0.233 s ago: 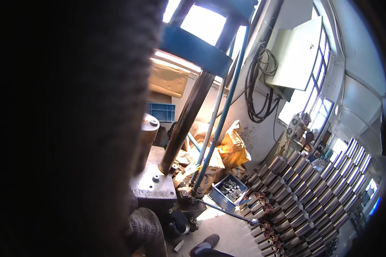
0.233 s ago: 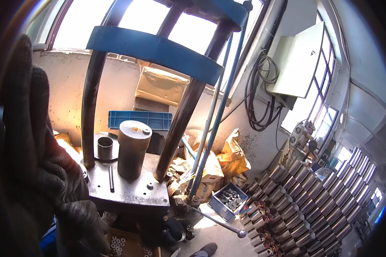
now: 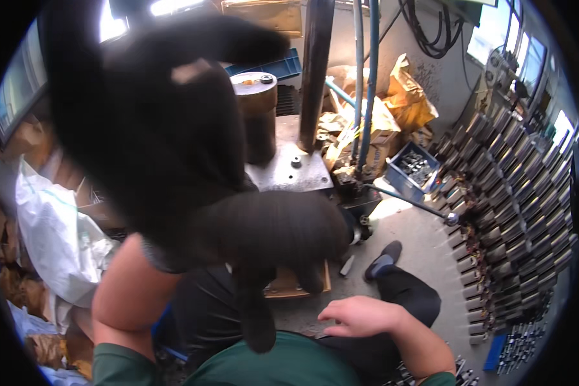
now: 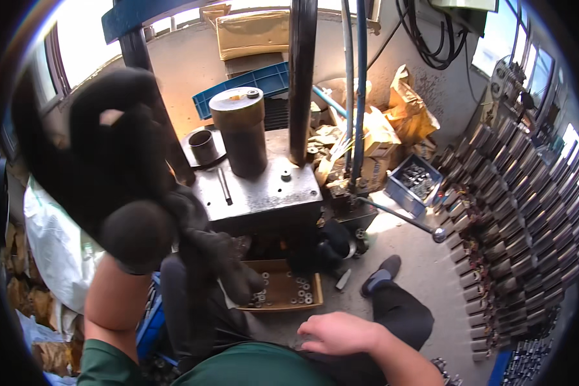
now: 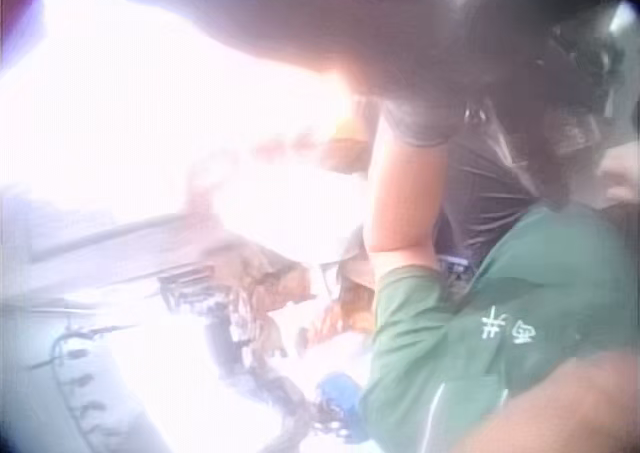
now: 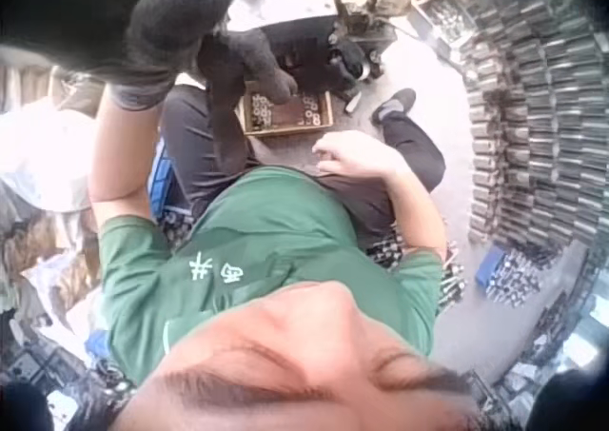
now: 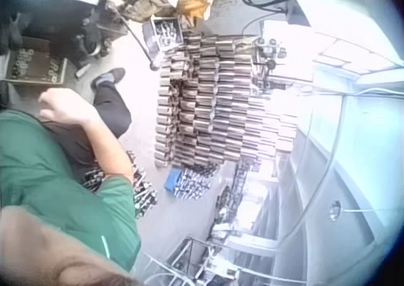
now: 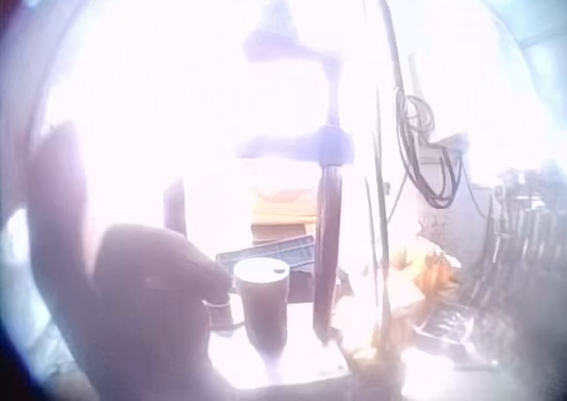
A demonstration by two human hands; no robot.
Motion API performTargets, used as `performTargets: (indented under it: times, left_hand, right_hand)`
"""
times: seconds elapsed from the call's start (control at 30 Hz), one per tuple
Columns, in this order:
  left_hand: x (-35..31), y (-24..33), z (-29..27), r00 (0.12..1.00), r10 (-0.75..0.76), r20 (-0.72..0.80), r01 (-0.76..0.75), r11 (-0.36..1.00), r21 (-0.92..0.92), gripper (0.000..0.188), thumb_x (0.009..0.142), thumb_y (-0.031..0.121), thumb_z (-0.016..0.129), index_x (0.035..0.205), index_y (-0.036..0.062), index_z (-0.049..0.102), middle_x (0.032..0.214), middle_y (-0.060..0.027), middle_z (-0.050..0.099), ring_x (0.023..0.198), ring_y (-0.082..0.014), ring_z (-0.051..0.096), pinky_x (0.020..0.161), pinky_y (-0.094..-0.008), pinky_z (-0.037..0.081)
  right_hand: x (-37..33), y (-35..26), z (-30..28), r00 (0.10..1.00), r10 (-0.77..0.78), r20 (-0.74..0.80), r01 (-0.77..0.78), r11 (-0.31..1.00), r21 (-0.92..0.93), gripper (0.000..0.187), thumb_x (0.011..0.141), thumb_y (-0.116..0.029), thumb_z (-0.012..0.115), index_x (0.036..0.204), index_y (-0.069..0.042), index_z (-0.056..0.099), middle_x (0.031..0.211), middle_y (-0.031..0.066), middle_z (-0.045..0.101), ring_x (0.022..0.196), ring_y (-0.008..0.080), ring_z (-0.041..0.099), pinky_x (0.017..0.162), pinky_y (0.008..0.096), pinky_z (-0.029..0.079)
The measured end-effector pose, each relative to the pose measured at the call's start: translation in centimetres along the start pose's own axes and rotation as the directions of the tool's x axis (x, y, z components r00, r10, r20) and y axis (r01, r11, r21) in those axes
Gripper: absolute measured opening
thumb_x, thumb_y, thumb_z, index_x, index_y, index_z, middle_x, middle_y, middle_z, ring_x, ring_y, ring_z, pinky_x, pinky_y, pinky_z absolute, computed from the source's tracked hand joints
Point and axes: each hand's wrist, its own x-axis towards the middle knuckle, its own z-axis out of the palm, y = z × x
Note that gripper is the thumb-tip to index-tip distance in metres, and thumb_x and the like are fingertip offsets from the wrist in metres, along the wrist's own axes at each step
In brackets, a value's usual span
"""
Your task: The person wipes metal rings with a cloth, slides them onto a metal shaft, and inserts the assembly into a press machine, pulling the lever to press the components together.
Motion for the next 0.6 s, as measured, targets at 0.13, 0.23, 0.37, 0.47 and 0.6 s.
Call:
performTargets:
  times: [0.13, 0.23, 0.37, 0.47, 0.6]
  left_hand:
    - [-9.2, -6.8, 5.9, 0.905, -0.426, 0.022, 0.418, 0.876, -0.239, 0.053, 0.094, 0.003, 0.07, 0.143, 0.0063, 0.05, 0.096, 0.0034, 0.059, 0.075, -0.0011, 0.047, 0.067, -0.0157, 0.039]
    - [-16.3, -10.0, 7.7, 0.57, -0.819, 0.062, 0.794, 0.53, -0.296, 0.034, 0.095, 0.005, 0.066, 0.128, 0.0025, 0.06, 0.096, 0.0, 0.062, 0.087, -0.0074, 0.057, 0.079, -0.0229, 0.049]
    - [-22.6, -14.6, 8.0, 0.318, -0.925, 0.209, 0.891, 0.216, -0.4, 0.033, 0.093, 0.014, 0.068, 0.121, -0.0014, 0.06, 0.1, -0.0079, 0.065, 0.098, -0.018, 0.063, 0.084, -0.0357, 0.058]
    - [-21.6, -12.0, 6.3, 0.293, -0.935, 0.199, 0.914, 0.213, -0.347, 0.03, 0.094, 0.016, 0.066, 0.12, 0.0004, 0.063, 0.094, -0.0061, 0.065, 0.087, -0.0136, 0.062, 0.075, -0.0252, 0.054]
    - [-24.0, -12.8, 8.1, 0.128, -0.968, 0.216, 0.925, 0.037, -0.379, 0.03, 0.093, 0.015, 0.067, 0.12, 0.0018, 0.064, 0.093, -0.0048, 0.067, 0.072, -0.0089, 0.06, 0.062, -0.022, 0.05]
  right_hand:
    - [3.8, -1.1, -0.6, 0.985, -0.171, -0.027, 0.17, 0.985, -0.01, 0.035, 0.096, -0.035, 0.061, 0.113, -0.004, 0.065, 0.105, 0.017, 0.066, 0.1, 0.0371, 0.065, 0.087, 0.0453, 0.053]
    - [4.6, -1.9, 1.6, 0.92, -0.363, -0.147, 0.37, 0.929, 0.018, 0.028, 0.094, -0.031, 0.063, 0.104, -0.004, 0.066, 0.096, 0.0134, 0.066, 0.092, 0.0339, 0.066, 0.081, 0.0433, 0.054]
    - [3.4, -3.5, 0.2, 0.681, -0.385, -0.623, 0.53, 0.846, 0.057, 0.019, 0.083, -0.01, 0.077, 0.1, -0.005, 0.07, 0.095, 0.0097, 0.071, 0.087, 0.0265, 0.07, 0.074, 0.0323, 0.058]
    - [2.5, -3.8, -3.0, 0.294, -0.3, -0.907, 0.725, 0.689, 0.007, 0.08, 0.082, -0.041, 0.084, 0.141, -0.002, 0.047, 0.129, 0.0252, 0.059, 0.093, 0.0261, 0.067, 0.076, 0.0329, 0.055]
    - [-0.5, -1.2, -6.4, 0.226, -0.387, -0.894, 0.531, 0.819, -0.22, 0.074, 0.091, -0.052, 0.07, 0.141, -0.001, 0.049, 0.131, 0.0236, 0.058, 0.096, 0.0263, 0.062, 0.088, 0.0352, 0.054]
